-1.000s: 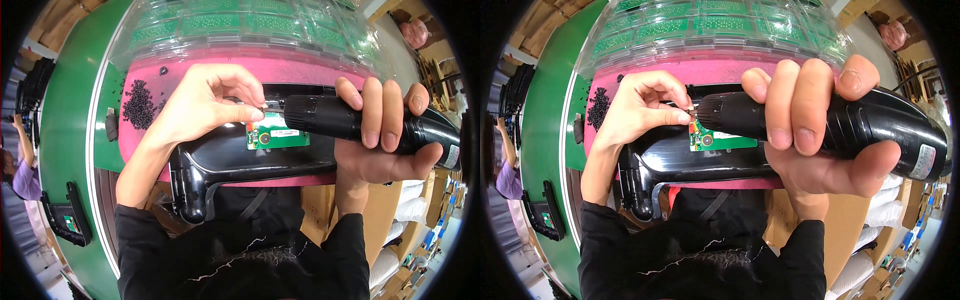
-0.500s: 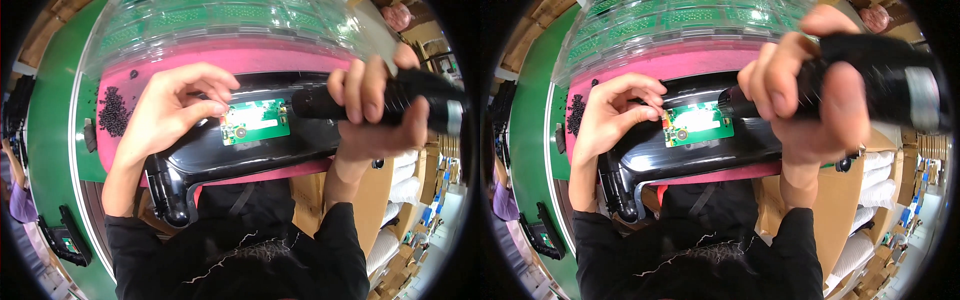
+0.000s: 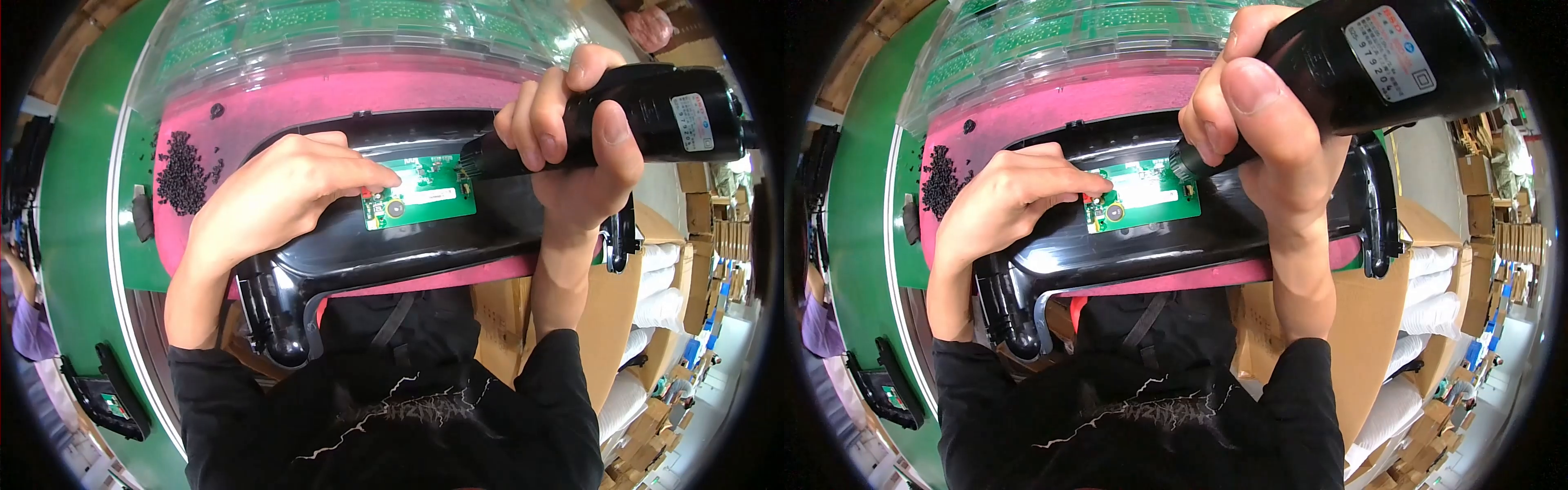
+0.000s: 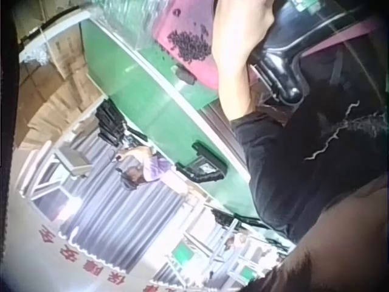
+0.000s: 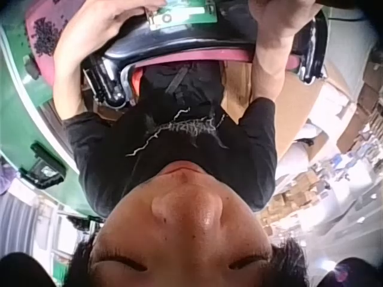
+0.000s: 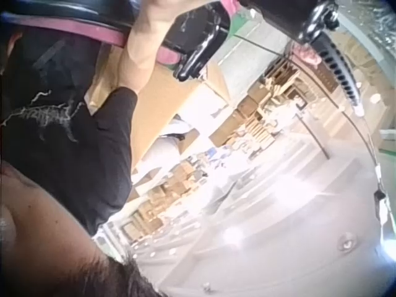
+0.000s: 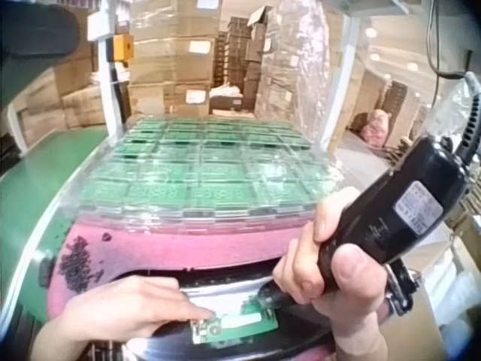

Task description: Insert a circuit board into a plastic housing, fasten it with an electric screwdriver, and place the completed unit into a box.

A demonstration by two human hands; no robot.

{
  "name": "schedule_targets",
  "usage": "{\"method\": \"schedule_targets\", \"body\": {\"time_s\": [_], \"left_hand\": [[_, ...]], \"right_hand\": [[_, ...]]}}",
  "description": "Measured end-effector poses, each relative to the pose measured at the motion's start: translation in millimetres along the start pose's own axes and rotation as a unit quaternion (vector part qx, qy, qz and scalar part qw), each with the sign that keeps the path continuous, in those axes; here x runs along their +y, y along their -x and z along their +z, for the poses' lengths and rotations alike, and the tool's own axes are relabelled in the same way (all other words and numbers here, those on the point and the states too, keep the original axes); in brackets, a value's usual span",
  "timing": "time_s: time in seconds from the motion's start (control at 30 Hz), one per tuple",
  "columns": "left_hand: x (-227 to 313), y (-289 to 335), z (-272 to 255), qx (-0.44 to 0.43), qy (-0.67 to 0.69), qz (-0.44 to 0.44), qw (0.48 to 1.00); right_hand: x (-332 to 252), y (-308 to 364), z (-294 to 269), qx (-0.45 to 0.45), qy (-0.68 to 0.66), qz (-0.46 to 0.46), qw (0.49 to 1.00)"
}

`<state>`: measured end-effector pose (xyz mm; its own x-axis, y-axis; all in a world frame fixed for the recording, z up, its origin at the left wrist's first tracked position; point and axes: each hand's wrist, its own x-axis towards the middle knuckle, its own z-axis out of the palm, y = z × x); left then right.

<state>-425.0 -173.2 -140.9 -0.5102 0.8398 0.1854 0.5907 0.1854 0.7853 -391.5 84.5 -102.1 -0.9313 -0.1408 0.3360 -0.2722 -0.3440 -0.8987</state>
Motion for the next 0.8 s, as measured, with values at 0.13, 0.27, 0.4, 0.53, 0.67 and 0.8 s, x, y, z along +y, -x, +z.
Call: {"method": "schedule_targets", "body": {"time_s": [0.13,0.27,0.4,0.53,0.67,0.8], "left_hand": [[0.4,0.9,-0.4,0.0,-0.01,-0.001,1.0],[5.5,0.4,-4.6,0.04,0.057,-0.044,0.997],[5.1,2.6,-8.9,0.03,0.189,-0.102,0.976],[2.2,10.7,-15.0,0.013,0.243,-0.143,0.959],[-1.8,11.7,-15.6,0.028,0.219,-0.116,0.968],[4.0,7.1,-20.5,0.017,0.256,-0.173,0.951]], "right_hand": [[3.0,-1.7,4.6,-0.01,-0.003,0.004,1.0],[4.6,-3.2,16.7,-0.043,-0.126,-0.084,0.988],[-0.2,-6.0,31.2,-0.085,-0.176,-0.089,0.977],[9.3,-5.5,49.5,-0.075,-0.172,-0.098,0.977],[8.7,-4.3,55.0,-0.068,-0.153,-0.1,0.981],[8.1,-5.8,52.2,-0.081,-0.134,-0.098,0.983]]}}
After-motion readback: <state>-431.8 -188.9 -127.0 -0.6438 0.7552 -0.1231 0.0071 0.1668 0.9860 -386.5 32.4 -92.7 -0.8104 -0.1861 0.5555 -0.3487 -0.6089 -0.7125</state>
